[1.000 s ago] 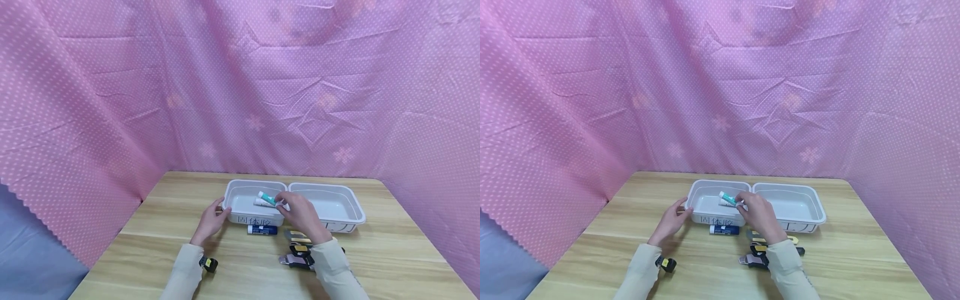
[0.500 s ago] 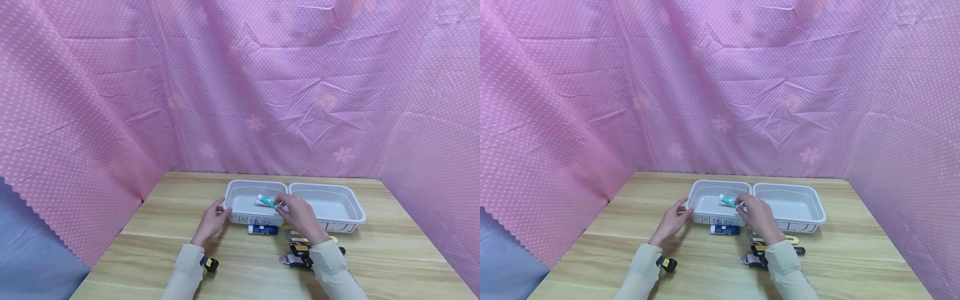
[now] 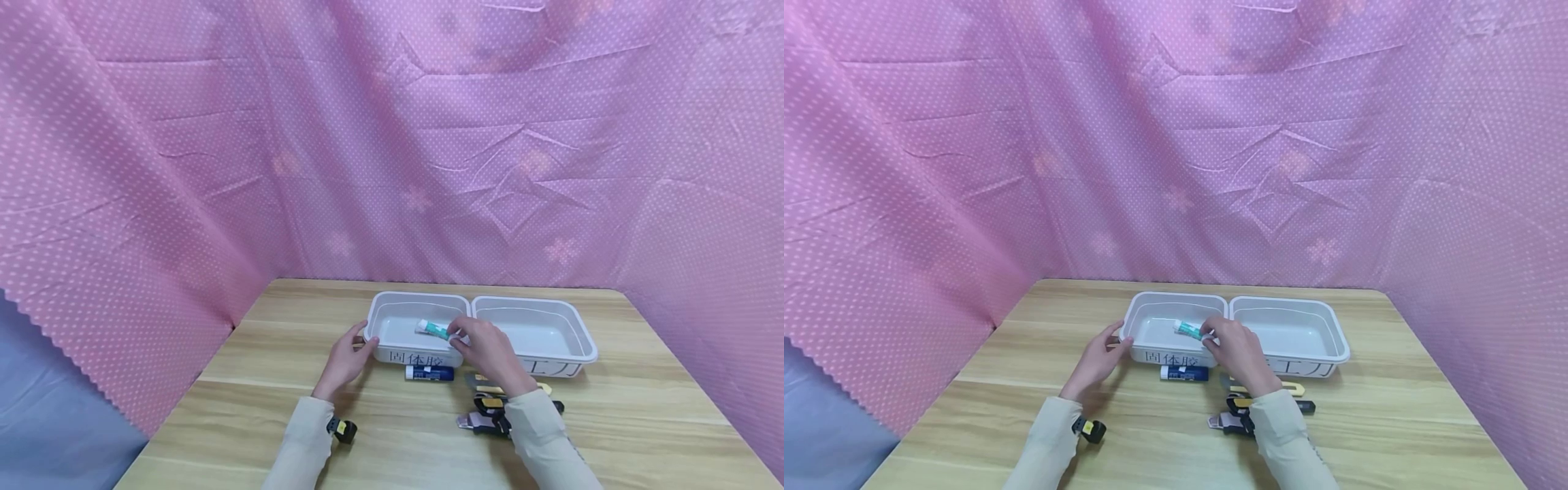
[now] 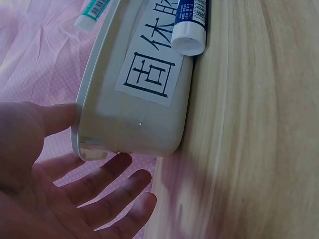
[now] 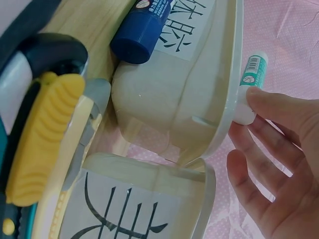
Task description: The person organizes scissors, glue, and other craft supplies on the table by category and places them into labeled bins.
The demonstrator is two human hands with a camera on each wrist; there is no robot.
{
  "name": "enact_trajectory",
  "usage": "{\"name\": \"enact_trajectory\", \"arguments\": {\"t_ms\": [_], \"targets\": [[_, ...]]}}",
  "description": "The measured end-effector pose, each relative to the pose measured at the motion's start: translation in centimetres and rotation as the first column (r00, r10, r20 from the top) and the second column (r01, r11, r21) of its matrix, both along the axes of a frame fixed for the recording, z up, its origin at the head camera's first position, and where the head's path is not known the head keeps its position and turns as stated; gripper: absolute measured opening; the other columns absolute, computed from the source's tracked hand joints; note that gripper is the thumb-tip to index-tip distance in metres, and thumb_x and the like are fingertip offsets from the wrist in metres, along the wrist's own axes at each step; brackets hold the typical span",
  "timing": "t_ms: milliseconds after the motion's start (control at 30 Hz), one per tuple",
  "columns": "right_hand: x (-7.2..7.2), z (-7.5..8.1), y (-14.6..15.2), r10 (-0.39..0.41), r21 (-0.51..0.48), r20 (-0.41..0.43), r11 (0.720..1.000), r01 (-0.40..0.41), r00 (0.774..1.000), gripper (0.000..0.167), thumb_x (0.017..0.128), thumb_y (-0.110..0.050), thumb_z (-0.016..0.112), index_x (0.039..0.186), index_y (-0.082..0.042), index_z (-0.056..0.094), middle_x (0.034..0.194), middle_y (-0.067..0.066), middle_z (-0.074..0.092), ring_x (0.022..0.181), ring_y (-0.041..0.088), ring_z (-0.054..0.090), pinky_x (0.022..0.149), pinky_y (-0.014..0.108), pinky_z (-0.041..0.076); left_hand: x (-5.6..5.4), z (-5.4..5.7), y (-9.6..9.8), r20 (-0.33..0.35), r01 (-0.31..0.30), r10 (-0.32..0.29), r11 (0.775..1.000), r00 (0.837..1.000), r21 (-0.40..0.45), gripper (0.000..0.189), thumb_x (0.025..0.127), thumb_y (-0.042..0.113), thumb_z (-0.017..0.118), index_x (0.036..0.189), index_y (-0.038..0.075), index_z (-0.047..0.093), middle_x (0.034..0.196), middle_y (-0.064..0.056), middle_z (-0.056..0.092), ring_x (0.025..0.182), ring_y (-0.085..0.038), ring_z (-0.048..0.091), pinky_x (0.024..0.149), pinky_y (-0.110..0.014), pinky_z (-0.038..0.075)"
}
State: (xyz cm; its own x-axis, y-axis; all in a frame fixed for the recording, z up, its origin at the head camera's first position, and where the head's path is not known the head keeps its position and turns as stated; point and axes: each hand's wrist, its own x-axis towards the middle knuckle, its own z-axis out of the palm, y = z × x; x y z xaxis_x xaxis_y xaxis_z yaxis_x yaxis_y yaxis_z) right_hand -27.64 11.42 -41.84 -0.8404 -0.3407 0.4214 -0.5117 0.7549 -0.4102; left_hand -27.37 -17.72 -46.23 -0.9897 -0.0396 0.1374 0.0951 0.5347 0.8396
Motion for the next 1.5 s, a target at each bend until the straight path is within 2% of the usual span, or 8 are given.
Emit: {"name": "enact_trajectory", "arguments": {"t_ms": [300, 533, 800, 1033, 1367, 1500], "targets": [[-0.2, -0.5, 0.3, 0.012, 0.02, -0.003, 1.0, -0.012, 1.0, 0.014, 0.087, -0.01, 0.081, 0.099, -0.016, 0.075, 0.096, 0.0, 0.077, 0.088, 0.018, 0.072, 0.073, 0.039, 0.061, 0.1, -0.1, 0.2, 0.025, -0.001, 0.001, 1.0, 1.0, 0.011, 0.06, 0.103, 0.033, 0.061, 0.155, 0.006, 0.043, 0.134, -0.025, 0.063, 0.12, -0.038, 0.064, 0.097, -0.045, 0.059], [-0.2, -0.6, 0.2, 0.028, 0.013, -0.005, 1.0, -0.028, 1.0, 0.013, 0.089, -0.009, 0.079, 0.1, -0.015, 0.076, 0.097, 0.001, 0.077, 0.089, 0.019, 0.072, 0.076, 0.04, 0.061, 0.2, 0.0, 0.2, 0.016, -0.001, 0.001, 1.0, 1.0, 0.018, 0.06, 0.103, 0.032, 0.061, 0.155, 0.006, 0.043, 0.134, -0.026, 0.062, 0.121, -0.038, 0.064, 0.097, -0.045, 0.058], [-0.1, -0.8, 0.3, 0.046, 0.025, -0.013, 0.999, -0.046, 0.999, 0.013, 0.089, -0.006, 0.078, 0.101, -0.012, 0.077, 0.094, -0.001, 0.077, 0.081, 0.012, 0.067, 0.072, 0.034, 0.059, 0.2, -0.3, 0.2, 0.0, 0.001, -0.001, 1.0, 1.0, 0.013, 0.059, 0.103, 0.029, 0.061, 0.153, 0.003, 0.044, 0.131, -0.027, 0.063, 0.118, -0.04, 0.065, 0.096, -0.046, 0.059], [-0.1, -0.9, 0.3, 0.039, 0.029, 0.001, 0.999, -0.039, 0.999, 0.015, 0.088, -0.004, 0.078, 0.101, -0.011, 0.077, 0.095, 0.0, 0.077, 0.08, 0.013, 0.067, 0.072, 0.036, 0.059, 0.4, -0.2, 0.2, 0.007, -0.001, 0.001, 1.0, 1.0, 0.022, 0.06, 0.103, 0.031, 0.061, 0.154, 0.004, 0.043, 0.131, -0.027, 0.064, 0.118, -0.039, 0.065, 0.096, -0.046, 0.059], [0.2, -0.4, 0.2, 0.042, 0.038, 0.019, 0.998, -0.042, 0.999, 0.018, 0.087, -0.004, 0.079, 0.104, -0.01, 0.076, 0.098, 0.002, 0.077, 0.089, 0.018, 0.072, 0.079, 0.039, 0.061, 0.6, -0.2, 0.2, 0.014, -0.007, 0.007, 1.0, 1.0, 0.021, 0.06, 0.104, 0.03, 0.061, 0.154, 0.004, 0.043, 0.131, -0.026, 0.064, 0.119, -0.038, 0.065, 0.097, -0.046, 0.059], [0.6, 0.2, 0.1, 0.072, 0.042, -0.012, 0.997, -0.071, 0.997, 0.018, 0.087, -0.005, 0.08, 0.103, -0.012, 0.076, 0.097, 0.001, 0.077, 0.087, 0.015, 0.071, 0.078, 0.037, 0.062, 0.6, -0.1, 0.2, 0.016, -0.008, 0.008, 1.0, 1.0, 0.021, 0.06, 0.104, 0.03, 0.061, 0.154, 0.005, 0.042, 0.132, -0.026, 0.064, 0.12, -0.038, 0.064, 0.098, -0.046, 0.058]]}}
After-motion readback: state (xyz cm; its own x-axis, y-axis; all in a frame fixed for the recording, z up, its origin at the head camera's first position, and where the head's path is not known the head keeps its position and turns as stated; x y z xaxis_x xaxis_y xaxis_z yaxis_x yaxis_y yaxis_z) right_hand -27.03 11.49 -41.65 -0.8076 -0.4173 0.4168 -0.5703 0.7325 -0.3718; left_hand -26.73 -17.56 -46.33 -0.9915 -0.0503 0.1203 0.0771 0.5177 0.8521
